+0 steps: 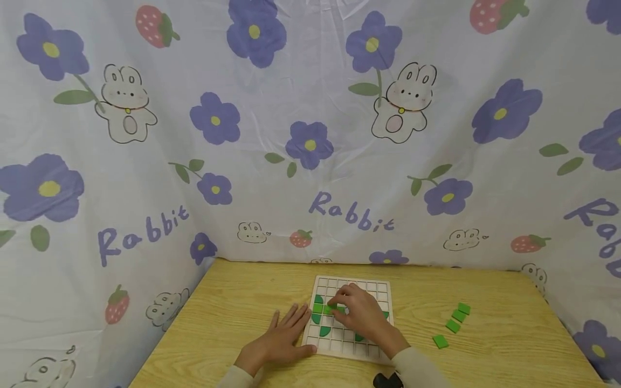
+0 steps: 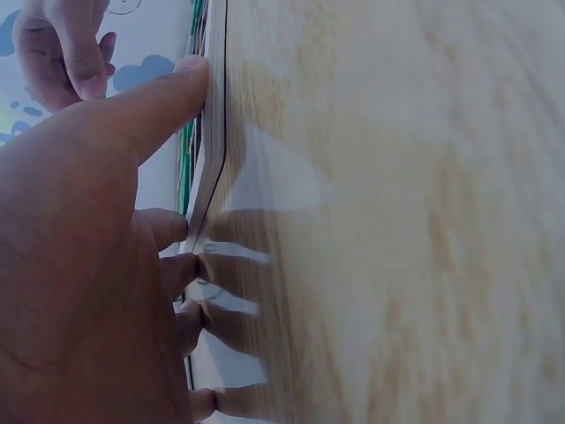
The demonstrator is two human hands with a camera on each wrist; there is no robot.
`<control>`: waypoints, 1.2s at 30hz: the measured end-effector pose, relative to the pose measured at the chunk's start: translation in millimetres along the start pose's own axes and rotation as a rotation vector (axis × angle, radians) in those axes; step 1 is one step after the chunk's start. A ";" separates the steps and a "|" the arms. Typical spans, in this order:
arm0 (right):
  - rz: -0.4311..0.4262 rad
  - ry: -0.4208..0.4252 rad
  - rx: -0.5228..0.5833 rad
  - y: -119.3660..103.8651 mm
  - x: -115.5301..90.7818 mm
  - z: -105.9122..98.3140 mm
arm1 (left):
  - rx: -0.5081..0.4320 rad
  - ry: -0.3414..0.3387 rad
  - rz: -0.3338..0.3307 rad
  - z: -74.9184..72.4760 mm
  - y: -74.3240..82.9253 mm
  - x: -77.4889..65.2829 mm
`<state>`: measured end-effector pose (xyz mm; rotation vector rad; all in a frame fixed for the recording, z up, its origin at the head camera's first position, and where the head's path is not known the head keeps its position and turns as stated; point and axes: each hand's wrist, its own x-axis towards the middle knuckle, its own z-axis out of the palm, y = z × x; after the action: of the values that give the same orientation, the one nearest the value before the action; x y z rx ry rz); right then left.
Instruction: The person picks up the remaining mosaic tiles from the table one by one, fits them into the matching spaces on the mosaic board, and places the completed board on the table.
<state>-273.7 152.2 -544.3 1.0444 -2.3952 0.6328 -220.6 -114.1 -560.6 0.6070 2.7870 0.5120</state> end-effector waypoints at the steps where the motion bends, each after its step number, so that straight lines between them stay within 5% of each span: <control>1: 0.004 -0.006 0.001 -0.6 0.0 1.6 | -0.001 -0.001 0.000 -0.1 0.1 -0.1; 24: 0.062 -0.124 0.020 -0.3 -5.2 36.6 | 0.001 -0.003 0.013 -0.2 1.0 -1.6; 36: 0.059 -0.169 0.038 1.2 -4.1 38.0 | 0.003 -0.002 0.015 0.3 -0.5 -0.8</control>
<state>-280.3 133.6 -577.1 1.0856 -2.5767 0.6358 -220.0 -114.8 -561.0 0.6296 2.7838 0.5103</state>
